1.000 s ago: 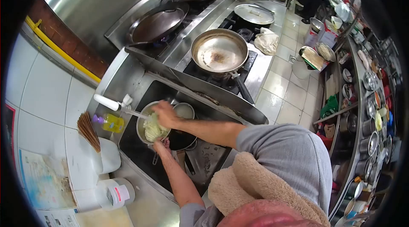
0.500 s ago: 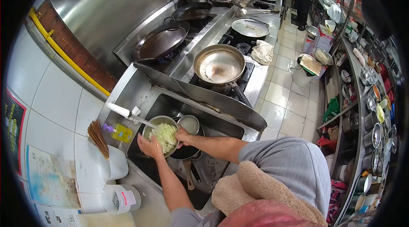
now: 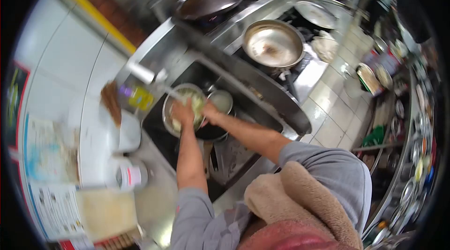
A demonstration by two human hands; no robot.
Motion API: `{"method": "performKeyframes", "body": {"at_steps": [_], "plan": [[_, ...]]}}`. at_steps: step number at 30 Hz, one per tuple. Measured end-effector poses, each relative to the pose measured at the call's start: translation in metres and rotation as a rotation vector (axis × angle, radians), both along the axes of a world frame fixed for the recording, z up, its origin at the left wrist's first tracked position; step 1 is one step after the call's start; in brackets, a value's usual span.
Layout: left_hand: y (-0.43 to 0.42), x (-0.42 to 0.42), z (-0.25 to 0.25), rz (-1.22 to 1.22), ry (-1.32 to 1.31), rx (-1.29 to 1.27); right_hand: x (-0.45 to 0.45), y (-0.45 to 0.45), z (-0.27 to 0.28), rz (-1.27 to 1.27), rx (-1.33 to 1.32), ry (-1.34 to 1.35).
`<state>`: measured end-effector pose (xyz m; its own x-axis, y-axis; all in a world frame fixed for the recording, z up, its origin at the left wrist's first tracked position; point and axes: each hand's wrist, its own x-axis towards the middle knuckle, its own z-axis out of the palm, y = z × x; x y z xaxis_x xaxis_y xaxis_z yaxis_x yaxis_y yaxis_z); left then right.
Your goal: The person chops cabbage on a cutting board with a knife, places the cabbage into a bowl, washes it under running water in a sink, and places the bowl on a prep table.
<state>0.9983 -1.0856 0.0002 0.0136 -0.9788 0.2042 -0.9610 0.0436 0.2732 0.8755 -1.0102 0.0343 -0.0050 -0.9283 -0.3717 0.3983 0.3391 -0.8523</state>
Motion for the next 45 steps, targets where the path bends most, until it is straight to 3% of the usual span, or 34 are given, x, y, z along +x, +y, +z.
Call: {"method": "performKeyframes", "body": {"at_steps": [1,2,3,4,6,11,13,20,23,25,27,29,33,37,39,41,45], "plan": [[0.012,-0.012,0.031,0.048,0.075,0.161,-0.002,0.0,0.003,-0.042,0.07,-0.01],[0.002,-0.006,0.008,-0.031,-0.009,0.125,-0.007,0.0,0.001,-0.038,0.11,-0.004],[-0.001,-0.002,0.017,-0.124,0.084,0.257,-0.01,-0.005,-0.01,-0.038,0.103,0.008],[0.018,-0.01,0.06,-0.081,0.116,0.348,-0.012,-0.004,-0.005,-0.036,0.103,0.02],[0.017,-0.009,0.061,-0.173,0.084,0.372,-0.015,-0.005,0.001,-0.036,0.079,0.027],[0.016,0.002,0.054,-0.112,0.237,0.216,-0.023,-0.006,0.002,0.083,0.021,-0.063],[0.019,0.002,0.056,-0.062,0.304,0.135,-0.02,-0.001,0.005,-0.001,0.024,-0.055],[0.037,-0.021,0.086,-0.091,0.002,0.337,-0.023,-0.004,-0.01,-0.035,0.044,-0.145],[0.031,0.002,0.072,-0.175,0.076,0.255,-0.034,-0.003,-0.011,-0.066,0.006,-0.077],[0.017,0.011,0.052,-0.158,0.455,-0.051,-0.041,-0.004,-0.007,-0.088,0.008,-0.091],[0.019,0.01,0.052,-0.098,0.448,-0.026,-0.044,-0.003,-0.002,-0.114,0.017,-0.11],[0.017,0.003,0.052,-0.152,0.172,0.2,-0.042,-0.002,0.006,-0.104,0.019,-0.105],[0.026,-0.017,0.05,0.003,0.06,0.036,-0.037,-0.006,0.008,-0.15,0.042,-0.157],[0.017,-0.006,0.039,-0.057,0.11,0.075,-0.04,-0.005,0.014,-0.131,0.031,-0.153],[0.012,-0.001,0.029,-0.064,0.106,0.111,-0.036,-0.004,0.019,-0.122,-0.022,-0.023],[0.007,0.006,0.017,-0.03,0.315,0.106,-0.036,-0.006,0.019,-0.1,-0.025,-0.036],[0.02,-0.009,0.055,0.159,0.435,0.241,-0.025,-0.009,0.006,-0.053,-0.007,-0.109]]}}
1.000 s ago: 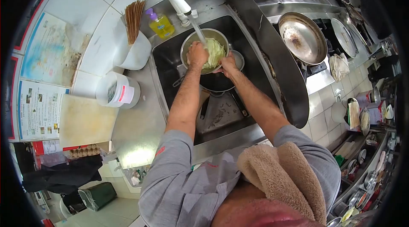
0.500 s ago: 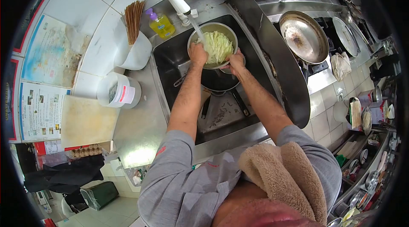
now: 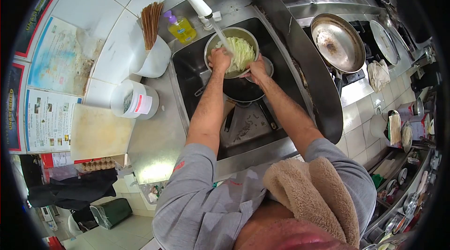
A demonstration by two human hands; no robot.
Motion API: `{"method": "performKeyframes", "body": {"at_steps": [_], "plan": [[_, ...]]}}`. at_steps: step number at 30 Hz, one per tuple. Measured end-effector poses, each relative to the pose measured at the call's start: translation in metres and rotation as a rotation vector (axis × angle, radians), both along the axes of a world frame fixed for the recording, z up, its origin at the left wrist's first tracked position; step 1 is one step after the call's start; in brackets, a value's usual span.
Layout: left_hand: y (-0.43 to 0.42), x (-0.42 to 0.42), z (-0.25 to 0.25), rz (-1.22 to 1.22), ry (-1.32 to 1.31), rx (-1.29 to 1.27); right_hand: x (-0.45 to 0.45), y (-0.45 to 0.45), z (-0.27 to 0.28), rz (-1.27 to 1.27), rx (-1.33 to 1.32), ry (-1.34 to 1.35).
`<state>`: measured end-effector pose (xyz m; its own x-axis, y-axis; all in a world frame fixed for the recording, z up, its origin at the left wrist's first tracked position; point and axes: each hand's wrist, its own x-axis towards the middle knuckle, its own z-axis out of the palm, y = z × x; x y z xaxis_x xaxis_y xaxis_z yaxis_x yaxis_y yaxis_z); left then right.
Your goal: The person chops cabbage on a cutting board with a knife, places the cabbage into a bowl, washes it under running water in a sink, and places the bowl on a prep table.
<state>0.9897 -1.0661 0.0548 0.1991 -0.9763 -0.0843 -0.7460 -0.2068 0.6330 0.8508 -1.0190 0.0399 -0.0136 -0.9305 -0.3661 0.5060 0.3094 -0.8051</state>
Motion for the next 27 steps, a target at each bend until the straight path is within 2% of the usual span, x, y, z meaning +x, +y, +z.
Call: {"method": "performKeyframes", "body": {"at_steps": [3,5,8,9,13,15,17,23,27], "plan": [[0.003,0.006,0.006,0.011,-0.111,-0.008,0.006,-0.002,-0.008,-0.008,0.038,-0.072],[-0.008,0.03,-0.02,-0.287,-0.233,-0.111,0.001,0.0,-0.002,0.019,0.015,-0.053],[-0.016,0.037,-0.039,-0.231,-0.138,-0.204,-0.002,-0.001,-0.003,0.02,-0.033,0.002],[-0.013,0.033,-0.037,-0.144,-0.114,-0.223,0.0,0.0,-0.002,0.01,-0.032,0.008],[0.0,0.017,-0.022,-0.071,-0.186,-0.178,0.001,-0.001,0.002,0.026,-0.003,0.009],[0.005,0.01,-0.007,-0.228,-0.303,-0.081,-0.002,-0.001,0.004,0.001,0.022,-0.025],[0.005,0.01,0.003,-0.25,-0.304,-0.049,-0.002,-0.001,0.004,-0.023,0.051,-0.061],[-0.008,0.019,-0.019,-0.246,-0.292,-0.036,-0.001,0.002,0.002,0.0,0.0,-0.026],[0.003,0.017,-0.006,-0.277,-0.324,-0.01,0.001,0.003,0.0,0.014,-0.032,-0.005]]}}
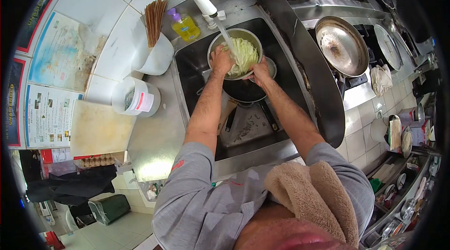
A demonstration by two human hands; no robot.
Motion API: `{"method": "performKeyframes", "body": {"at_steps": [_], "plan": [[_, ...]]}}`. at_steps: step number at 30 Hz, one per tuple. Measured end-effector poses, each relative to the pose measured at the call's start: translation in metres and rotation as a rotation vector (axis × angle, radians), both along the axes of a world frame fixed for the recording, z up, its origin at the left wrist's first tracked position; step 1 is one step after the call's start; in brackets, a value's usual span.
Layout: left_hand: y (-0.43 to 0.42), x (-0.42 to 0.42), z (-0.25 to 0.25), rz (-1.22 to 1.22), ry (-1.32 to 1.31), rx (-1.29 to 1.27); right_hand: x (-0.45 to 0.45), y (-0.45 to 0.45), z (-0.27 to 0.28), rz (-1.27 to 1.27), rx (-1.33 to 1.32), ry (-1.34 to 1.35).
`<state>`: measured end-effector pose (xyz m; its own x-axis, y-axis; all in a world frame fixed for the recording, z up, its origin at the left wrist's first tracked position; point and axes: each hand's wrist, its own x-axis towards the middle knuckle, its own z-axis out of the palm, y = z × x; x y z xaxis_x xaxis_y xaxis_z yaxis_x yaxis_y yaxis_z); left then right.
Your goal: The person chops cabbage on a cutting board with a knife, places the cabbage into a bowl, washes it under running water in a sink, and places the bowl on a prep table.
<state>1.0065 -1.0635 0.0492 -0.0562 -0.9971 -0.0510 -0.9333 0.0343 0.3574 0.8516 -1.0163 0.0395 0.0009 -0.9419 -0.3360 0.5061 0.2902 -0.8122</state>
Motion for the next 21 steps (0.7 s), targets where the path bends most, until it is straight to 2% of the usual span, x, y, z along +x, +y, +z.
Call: {"method": "performKeyframes", "body": {"at_steps": [7,10,13,15,16,18,19,21], "plan": [[0.002,0.01,-0.01,0.046,0.008,-0.138,0.005,0.004,0.001,0.017,0.019,0.021],[-0.001,0.012,-0.011,-0.033,0.014,-0.216,0.004,0.0,-0.004,-0.004,0.031,-0.046],[-0.011,0.011,-0.01,-0.019,-0.036,-0.141,0.002,-0.004,-0.009,0.014,0.009,0.03],[-0.028,0.015,-0.003,-0.108,0.045,0.189,0.0,-0.006,-0.01,0.009,0.017,0.044],[-0.028,0.014,0.004,-0.105,0.044,0.187,0.0,-0.007,-0.01,0.009,0.023,0.055],[-0.03,0.013,0.018,0.1,0.358,0.239,0.0,-0.009,-0.01,0.013,0.024,0.069],[-0.027,0.008,0.02,0.099,0.356,0.24,0.0,-0.008,-0.01,0.011,0.03,0.087],[-0.019,-0.015,0.02,0.093,0.279,-0.037,0.005,-0.006,-0.011,0.001,0.027,0.085]]}}
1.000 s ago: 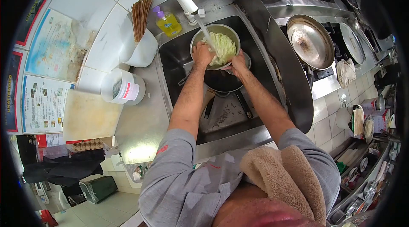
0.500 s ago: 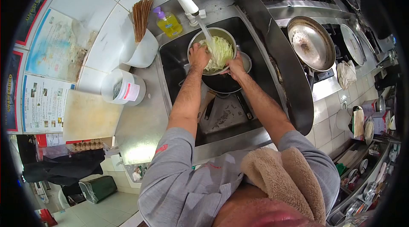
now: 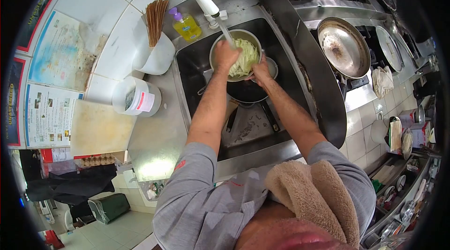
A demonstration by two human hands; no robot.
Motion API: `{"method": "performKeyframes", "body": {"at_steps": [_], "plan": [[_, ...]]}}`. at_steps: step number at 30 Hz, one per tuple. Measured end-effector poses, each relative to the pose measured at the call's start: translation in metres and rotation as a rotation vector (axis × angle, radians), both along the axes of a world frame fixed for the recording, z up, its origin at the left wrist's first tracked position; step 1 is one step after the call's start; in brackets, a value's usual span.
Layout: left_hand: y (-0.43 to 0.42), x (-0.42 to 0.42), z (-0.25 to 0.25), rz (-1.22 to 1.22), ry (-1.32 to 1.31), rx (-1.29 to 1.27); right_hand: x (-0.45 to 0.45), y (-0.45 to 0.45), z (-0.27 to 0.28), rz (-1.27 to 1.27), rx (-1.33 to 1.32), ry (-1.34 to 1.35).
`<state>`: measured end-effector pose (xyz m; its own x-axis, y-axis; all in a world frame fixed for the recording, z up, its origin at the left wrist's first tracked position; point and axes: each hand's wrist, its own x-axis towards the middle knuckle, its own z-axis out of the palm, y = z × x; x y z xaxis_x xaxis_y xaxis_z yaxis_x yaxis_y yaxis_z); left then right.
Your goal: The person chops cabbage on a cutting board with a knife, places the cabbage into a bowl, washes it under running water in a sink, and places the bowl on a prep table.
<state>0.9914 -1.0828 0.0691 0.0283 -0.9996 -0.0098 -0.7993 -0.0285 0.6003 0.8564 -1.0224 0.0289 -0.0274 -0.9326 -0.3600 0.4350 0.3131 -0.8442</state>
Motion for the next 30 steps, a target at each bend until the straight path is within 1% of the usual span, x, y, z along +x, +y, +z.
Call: {"method": "performKeyframes", "body": {"at_steps": [2,3,6,8,10,12,14,15,17,18,20,21,23,24,26,28,30], "plan": [[0.022,-0.031,0.011,0.051,-0.161,-0.037,0.007,0.002,-0.001,-0.004,-0.004,0.0],[0.021,-0.036,0.004,0.022,-0.195,-0.062,0.009,0.002,0.001,0.019,-0.033,0.005],[0.016,-0.023,-0.004,0.0,-0.209,0.005,0.002,0.004,0.004,0.058,-0.068,-0.025],[0.012,-0.007,-0.015,-0.003,-0.195,-0.005,-0.001,0.002,0.004,0.077,-0.02,-0.018],[0.011,0.004,-0.017,-0.041,-0.078,-0.079,0.001,0.003,0.002,0.058,-0.012,-0.037],[0.013,0.005,-0.014,-0.018,-0.037,-0.073,0.004,0.003,0.005,0.044,-0.009,-0.048],[0.022,-0.002,-0.007,-0.028,-0.137,-0.064,0.01,0.009,0.01,-0.005,0.014,-0.069],[0.022,-0.005,-0.01,-0.024,-0.134,-0.063,0.011,0.009,0.012,0.0,0.015,-0.067],[0.021,-0.013,-0.017,0.035,-0.265,-0.046,0.01,0.01,0.018,0.099,0.018,-0.029],[0.02,-0.014,-0.017,0.033,-0.261,-0.047,0.008,0.008,0.014,0.097,0.018,-0.024],[0.019,-0.009,-0.016,0.121,-0.262,-0.168,0.008,0.004,0.006,0.059,-0.037,-0.037],[0.019,-0.009,-0.014,0.122,-0.264,-0.168,0.008,0.003,0.006,0.06,-0.037,-0.039],[0.019,-0.013,-0.01,0.025,-0.282,-0.106,0.006,0.001,0.005,0.044,-0.007,-0.044],[0.02,-0.017,-0.01,0.026,-0.284,-0.106,0.006,0.001,0.005,0.045,-0.006,-0.045],[0.024,-0.023,-0.012,-0.119,-0.319,-0.071,0.007,0.0,0.007,0.006,-0.007,-0.095],[0.023,-0.022,-0.005,-0.099,-0.304,-0.048,0.0,0.0,0.008,0.015,-0.025,-0.047],[0.018,-0.02,-0.002,-0.03,-0.448,-0.072,-0.005,0.002,0.01,0.024,-0.037,0.002]]}}
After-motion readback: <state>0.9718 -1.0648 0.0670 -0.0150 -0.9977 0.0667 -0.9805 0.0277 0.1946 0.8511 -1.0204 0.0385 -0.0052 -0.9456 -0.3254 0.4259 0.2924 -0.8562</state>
